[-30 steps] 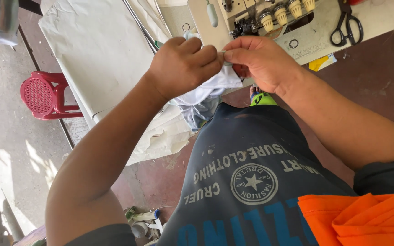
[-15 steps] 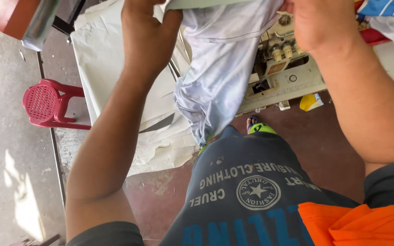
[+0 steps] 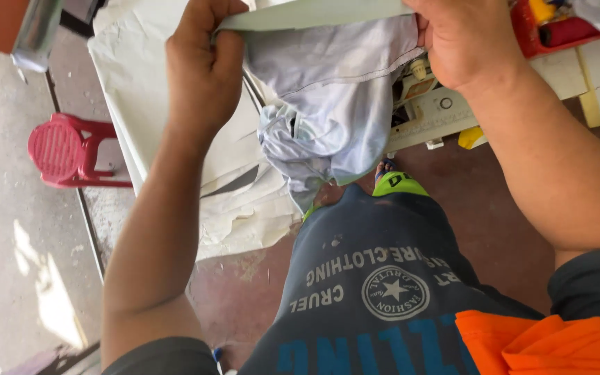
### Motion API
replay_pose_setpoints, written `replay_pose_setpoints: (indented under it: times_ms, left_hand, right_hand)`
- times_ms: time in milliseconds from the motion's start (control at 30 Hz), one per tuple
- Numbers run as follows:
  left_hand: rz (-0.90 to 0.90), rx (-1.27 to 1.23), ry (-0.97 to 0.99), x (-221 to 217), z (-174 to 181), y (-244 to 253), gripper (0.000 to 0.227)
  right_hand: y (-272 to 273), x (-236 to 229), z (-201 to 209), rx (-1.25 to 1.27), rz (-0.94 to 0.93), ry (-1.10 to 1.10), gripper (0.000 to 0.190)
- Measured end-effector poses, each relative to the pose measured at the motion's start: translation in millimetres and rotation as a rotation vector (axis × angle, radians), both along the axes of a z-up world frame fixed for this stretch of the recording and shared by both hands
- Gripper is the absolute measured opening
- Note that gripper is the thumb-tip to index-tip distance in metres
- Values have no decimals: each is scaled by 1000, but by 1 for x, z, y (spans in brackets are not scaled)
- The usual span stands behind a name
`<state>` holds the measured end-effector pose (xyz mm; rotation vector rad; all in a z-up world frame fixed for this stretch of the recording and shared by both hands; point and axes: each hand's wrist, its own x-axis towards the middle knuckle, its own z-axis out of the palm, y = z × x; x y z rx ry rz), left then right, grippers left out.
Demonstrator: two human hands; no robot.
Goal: Overlocking the edges of fabric pieces using an industrial sewing machine and trimming threads with scissors.
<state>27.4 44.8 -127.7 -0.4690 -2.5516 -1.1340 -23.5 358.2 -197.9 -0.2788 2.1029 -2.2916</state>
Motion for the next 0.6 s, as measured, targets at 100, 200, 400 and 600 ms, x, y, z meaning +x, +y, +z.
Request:
replay_pose_setpoints:
  times_ms: [100, 200, 400, 600]
  left_hand:
    - [18, 143, -70, -13, -44, -6, 22]
    - [-47, 68, -142, -11, -54, -4, 20]
    - [43, 607, -315, -10, -89, 7, 16]
    - [29, 483, -590, 10, -101, 11, 19]
  right_hand:
    - [-3, -8, -15, -88, 37, -102, 14]
    - [2, -19, -25, -165, 57, -195, 16]
    - [-3, -25, -34, -227, 181, -171, 16]
    - [4, -20, -33, -94, 250, -219, 15]
